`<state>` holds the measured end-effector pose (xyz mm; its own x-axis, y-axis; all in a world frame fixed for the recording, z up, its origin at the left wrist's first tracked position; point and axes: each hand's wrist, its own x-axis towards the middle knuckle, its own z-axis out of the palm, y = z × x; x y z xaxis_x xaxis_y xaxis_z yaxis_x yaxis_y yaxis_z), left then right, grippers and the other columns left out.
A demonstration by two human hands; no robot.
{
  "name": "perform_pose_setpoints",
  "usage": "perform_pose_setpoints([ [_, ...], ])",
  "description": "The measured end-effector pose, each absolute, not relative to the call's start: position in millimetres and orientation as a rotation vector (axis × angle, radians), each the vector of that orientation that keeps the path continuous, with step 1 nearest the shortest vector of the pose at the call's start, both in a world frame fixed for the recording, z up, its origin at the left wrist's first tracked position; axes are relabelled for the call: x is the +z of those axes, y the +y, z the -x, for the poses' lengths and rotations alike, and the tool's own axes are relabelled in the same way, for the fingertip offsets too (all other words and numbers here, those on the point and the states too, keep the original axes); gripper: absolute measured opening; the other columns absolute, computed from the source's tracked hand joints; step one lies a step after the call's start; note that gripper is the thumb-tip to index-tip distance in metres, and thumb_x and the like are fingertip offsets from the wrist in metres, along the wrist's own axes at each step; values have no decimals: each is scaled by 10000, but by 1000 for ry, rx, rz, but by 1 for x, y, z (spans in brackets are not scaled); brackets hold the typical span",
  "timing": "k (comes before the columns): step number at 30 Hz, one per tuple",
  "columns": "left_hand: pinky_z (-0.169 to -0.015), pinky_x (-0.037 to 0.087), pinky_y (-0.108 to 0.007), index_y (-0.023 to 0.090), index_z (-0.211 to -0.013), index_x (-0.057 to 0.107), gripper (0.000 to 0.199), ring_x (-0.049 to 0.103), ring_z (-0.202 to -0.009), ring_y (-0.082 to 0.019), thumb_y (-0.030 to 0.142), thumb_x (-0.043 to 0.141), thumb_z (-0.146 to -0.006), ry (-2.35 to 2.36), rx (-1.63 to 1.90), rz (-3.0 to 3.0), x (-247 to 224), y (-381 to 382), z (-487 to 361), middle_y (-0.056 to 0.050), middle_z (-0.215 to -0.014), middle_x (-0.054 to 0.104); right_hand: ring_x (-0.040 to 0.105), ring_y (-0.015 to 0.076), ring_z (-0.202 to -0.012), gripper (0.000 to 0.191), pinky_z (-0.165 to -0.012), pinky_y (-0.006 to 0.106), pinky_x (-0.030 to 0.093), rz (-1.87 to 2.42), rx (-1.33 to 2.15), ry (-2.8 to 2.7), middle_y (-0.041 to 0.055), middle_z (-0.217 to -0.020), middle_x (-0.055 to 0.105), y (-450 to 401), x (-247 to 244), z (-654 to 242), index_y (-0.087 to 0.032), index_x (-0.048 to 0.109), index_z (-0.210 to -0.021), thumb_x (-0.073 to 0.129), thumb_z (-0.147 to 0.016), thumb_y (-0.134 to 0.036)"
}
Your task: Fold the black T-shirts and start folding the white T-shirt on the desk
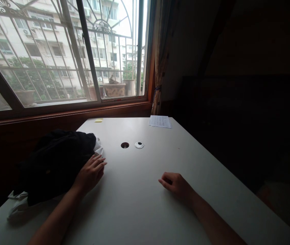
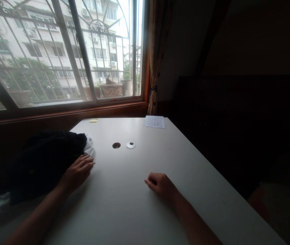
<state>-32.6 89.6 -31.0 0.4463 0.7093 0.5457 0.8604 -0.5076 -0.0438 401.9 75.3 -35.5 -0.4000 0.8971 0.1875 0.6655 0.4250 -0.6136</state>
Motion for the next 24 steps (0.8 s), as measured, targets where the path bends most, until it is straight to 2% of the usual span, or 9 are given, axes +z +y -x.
perform_pose_setpoints([
  [2,-1128,451,-486,267,-1210,689,297,531,-1350,-267,233,495,-988,-1290,-626,2510,-39,92,31,-46,-1341,665,490,138,-626,311,-619,277,352,1320,616,-2191,-29,-671,553,75,-35,-402,-209,539,-703,553,-945,-404],
  [4,-1108,476,-467,279,-1269,663,319,530,-1356,-259,254,477,-1011,-1259,-571,2606,-46,95,30,-39,-1377,645,489,138,-625,315,-620,278,353,1318,621,-2192,-28,-671,554,75,-34,-402,-209,539,-703,548,-947,-407],
  [12,-1166,396,-480,298,-1415,565,407,473,-1405,-256,373,473,-1025,-1338,-497,2722,-58,97,30,-50,-1489,547,489,139,-627,327,-614,278,359,1312,657,-2190,-25,-680,565,74,-34,-403,-209,549,-716,543,-949,-438],
  [24,-1171,387,-491,307,-1426,556,422,475,-1402,-268,417,483,-1025,-1383,-478,2700,-59,96,29,-48,-1513,520,500,142,-630,326,-619,281,369,1317,640,-2184,-23,-679,577,75,-34,-402,-207,567,-714,546,-948,-434],
])
